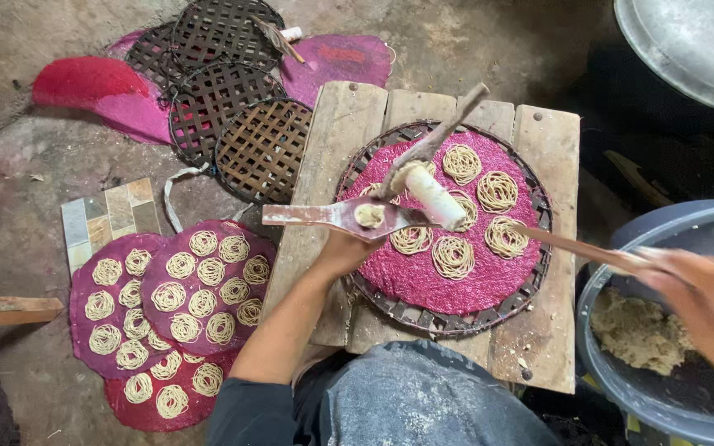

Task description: The person sits on the floor and uses a manual dough extruder press to squeeze dough into thin noodle strands, forming round noodle nests on pink mesh mats. They reload dough into the press from a basin, cut strands free by hand, and stack finished mats of noodle nests aside.

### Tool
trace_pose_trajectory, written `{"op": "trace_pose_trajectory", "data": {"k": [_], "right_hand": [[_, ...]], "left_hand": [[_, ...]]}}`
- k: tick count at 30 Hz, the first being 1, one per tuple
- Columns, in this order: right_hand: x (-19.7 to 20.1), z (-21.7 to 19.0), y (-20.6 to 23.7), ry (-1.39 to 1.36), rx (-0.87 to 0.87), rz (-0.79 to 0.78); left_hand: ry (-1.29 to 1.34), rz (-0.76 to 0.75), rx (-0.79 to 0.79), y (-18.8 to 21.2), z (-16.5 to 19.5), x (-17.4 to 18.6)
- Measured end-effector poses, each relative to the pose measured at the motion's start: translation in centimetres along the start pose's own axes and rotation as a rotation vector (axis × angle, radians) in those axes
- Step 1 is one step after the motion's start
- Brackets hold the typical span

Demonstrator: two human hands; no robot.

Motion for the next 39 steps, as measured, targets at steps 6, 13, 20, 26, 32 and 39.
{"op": "trace_pose_trajectory", "data": {"k": [6, 13, 20, 26, 32, 39], "right_hand": [[-10.5, 7.2, 4.4, -0.327, -0.346, -0.151], [-6.1, 2.2, 5.1, -0.692, -0.046, 0.8], [-2.1, -10.5, -0.6, -0.924, 0.383, 0.999], [0.2, -13.0, -3.1, -0.895, 0.44, 1.005], [-2.4, -14.9, -3.7, -0.718, 0.451, 0.859], [3.2, -4.5, 0.7, -1.348, 0.36, 1.278]], "left_hand": [[0.164, -0.018, 0.281, 0.2, -3.7, -1.3], [0.102, -0.017, -0.199, 0.5, 8.5, -6.9], [-0.551, 0.203, -0.457, 2.9, 16.8, -5.6], [-0.645, 0.209, -0.221, 2.5, 14.7, -3.4], [-0.64, 0.232, -0.416, 2.8, 14.2, -3.7], [0.285, -0.135, 0.186, 1.9, 1.9, -7.1]]}}
Point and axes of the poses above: each hand's wrist, its own y-axis away from the middle knuckle, its own x-axis out of the back of the hand, z = x × y, the point moved 10 cm from there along -y, towards the middle knuckle, and after that the axes turned 2 degrees about y, right-handed, at the moved point
